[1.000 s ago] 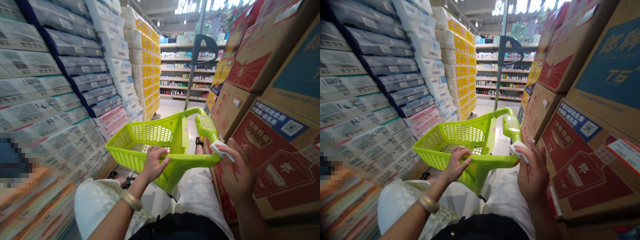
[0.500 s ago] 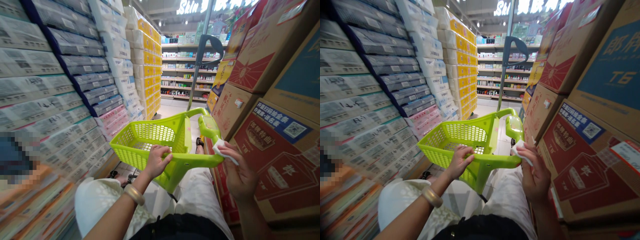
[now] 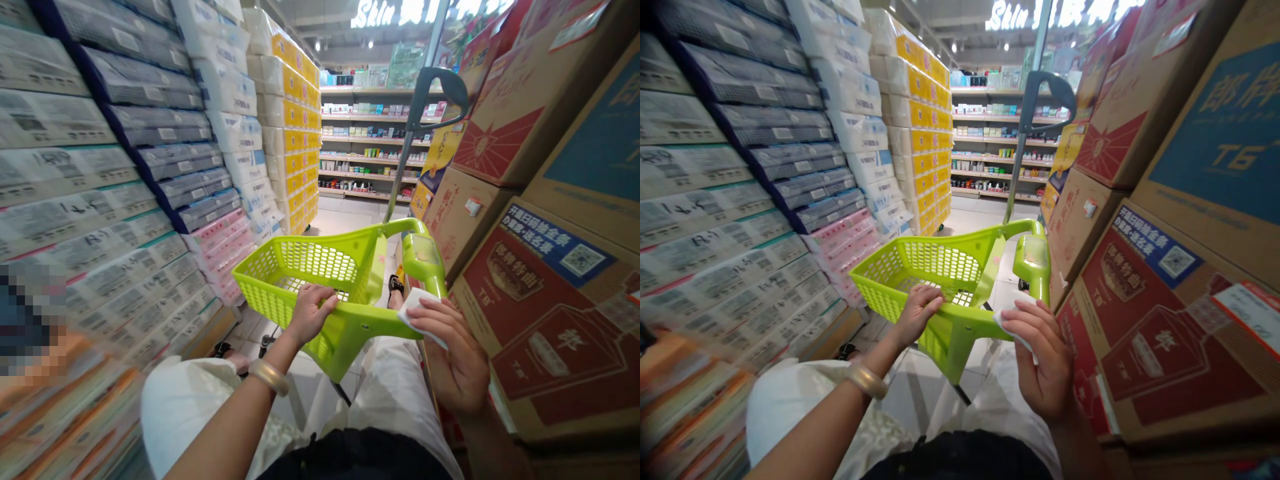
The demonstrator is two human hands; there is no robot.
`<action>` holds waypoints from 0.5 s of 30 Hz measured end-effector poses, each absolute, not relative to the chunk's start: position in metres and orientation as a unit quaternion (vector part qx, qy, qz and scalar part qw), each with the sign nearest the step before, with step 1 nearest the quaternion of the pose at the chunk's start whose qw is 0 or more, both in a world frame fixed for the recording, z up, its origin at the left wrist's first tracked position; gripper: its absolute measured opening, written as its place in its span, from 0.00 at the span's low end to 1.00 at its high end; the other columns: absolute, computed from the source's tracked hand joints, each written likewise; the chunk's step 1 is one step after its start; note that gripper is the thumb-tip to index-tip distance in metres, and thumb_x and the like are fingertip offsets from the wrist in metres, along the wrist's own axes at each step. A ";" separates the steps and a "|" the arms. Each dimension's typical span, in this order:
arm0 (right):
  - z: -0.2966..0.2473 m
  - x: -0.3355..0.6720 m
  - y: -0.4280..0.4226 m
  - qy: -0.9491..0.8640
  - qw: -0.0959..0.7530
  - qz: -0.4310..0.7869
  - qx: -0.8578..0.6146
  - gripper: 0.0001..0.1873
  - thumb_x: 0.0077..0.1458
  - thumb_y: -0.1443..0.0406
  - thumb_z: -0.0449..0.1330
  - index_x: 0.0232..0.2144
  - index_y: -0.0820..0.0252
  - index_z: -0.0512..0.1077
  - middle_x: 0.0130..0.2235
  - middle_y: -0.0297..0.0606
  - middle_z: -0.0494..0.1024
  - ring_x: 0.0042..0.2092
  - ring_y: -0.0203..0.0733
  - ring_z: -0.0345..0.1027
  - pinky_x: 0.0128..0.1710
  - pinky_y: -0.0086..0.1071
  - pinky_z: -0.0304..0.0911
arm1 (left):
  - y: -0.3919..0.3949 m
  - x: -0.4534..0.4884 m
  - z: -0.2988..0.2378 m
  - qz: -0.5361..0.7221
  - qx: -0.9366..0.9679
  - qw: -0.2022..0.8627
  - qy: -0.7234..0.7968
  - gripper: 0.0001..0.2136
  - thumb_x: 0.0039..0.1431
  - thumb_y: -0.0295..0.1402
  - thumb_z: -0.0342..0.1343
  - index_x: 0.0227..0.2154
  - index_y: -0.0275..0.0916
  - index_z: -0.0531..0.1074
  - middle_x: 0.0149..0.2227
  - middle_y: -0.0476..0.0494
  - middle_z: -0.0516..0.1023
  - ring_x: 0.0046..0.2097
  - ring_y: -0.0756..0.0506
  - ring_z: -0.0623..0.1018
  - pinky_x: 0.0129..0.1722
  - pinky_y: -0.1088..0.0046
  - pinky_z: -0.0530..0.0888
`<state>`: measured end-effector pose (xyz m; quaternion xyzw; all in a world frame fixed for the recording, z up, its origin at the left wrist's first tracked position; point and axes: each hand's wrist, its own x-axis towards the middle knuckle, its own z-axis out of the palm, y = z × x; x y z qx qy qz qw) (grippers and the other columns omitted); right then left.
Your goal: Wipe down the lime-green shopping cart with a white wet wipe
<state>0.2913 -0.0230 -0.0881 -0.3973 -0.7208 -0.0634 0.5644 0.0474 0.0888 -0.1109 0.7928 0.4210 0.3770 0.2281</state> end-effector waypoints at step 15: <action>-0.067 0.272 -0.036 -0.787 0.506 -0.009 -0.353 0.14 0.61 0.72 0.53 0.46 0.56 0.73 0.45 0.39 0.81 0.52 0.46 0.73 0.56 0.46 0.64 | 0.102 0.009 -0.108 0.403 0.763 0.257 0.436 0.24 0.61 0.47 0.40 0.16 0.40 0.67 0.21 0.47 0.73 0.29 0.46 0.73 0.39 0.68 0.70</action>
